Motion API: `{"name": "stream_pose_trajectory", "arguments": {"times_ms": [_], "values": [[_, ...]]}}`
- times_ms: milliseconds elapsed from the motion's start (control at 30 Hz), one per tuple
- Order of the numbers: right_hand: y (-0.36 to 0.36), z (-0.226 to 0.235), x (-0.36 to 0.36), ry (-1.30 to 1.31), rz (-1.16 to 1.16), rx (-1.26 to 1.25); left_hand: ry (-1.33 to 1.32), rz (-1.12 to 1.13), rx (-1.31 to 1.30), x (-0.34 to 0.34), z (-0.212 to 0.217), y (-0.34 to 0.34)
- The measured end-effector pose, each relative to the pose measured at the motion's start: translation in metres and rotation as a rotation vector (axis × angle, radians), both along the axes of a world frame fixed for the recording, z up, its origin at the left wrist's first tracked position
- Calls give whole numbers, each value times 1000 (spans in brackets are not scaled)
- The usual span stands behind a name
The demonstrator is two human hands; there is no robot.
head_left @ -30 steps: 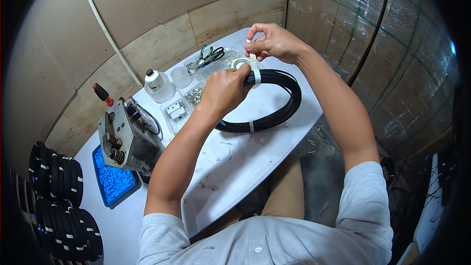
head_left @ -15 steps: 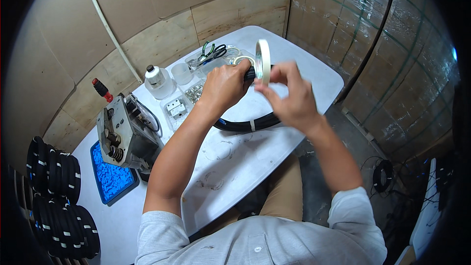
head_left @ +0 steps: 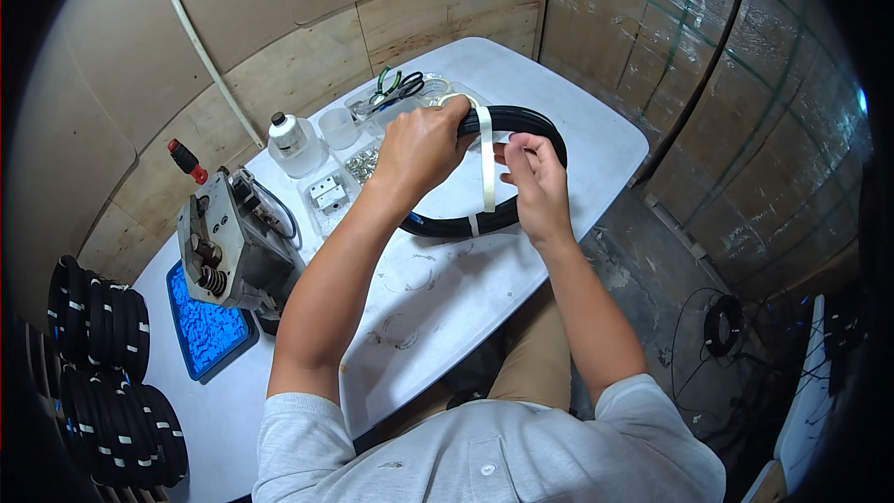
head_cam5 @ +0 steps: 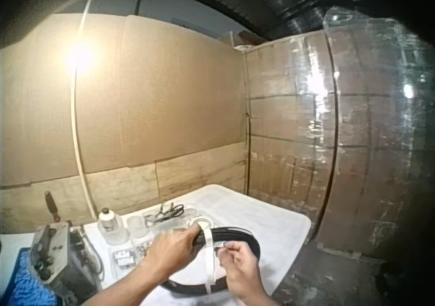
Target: Wrapping a coiled black cable with white adhesive tape at specific intervals.
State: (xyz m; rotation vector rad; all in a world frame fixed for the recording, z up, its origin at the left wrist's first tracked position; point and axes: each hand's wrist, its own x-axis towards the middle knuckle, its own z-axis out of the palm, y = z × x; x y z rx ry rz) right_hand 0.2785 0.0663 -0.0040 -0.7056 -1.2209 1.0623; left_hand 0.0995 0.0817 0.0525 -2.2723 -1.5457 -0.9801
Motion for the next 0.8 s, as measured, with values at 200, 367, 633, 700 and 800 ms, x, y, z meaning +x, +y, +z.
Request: {"name": "stream_pose_trajectory", "arguments": {"times_ms": [200, 367, 633, 700, 800], "values": [[-3, 21, -17, -29, 103, -233, 10, 67, -33, -3, 0, 1], [2, 24, -17, 13, 133, -319, 22, 27, -13, -1, -1, 4], [1, 46, -3, -23, 224, -360, 51, 19, -32, 3, 3, 8], [-1, 58, -1, 26, 258, -373, 53, 59, -65, 6, 4, 8], [-6, 64, -4, 58, 298, -398, 47, 64, -66, 4, 3, 8]]}}
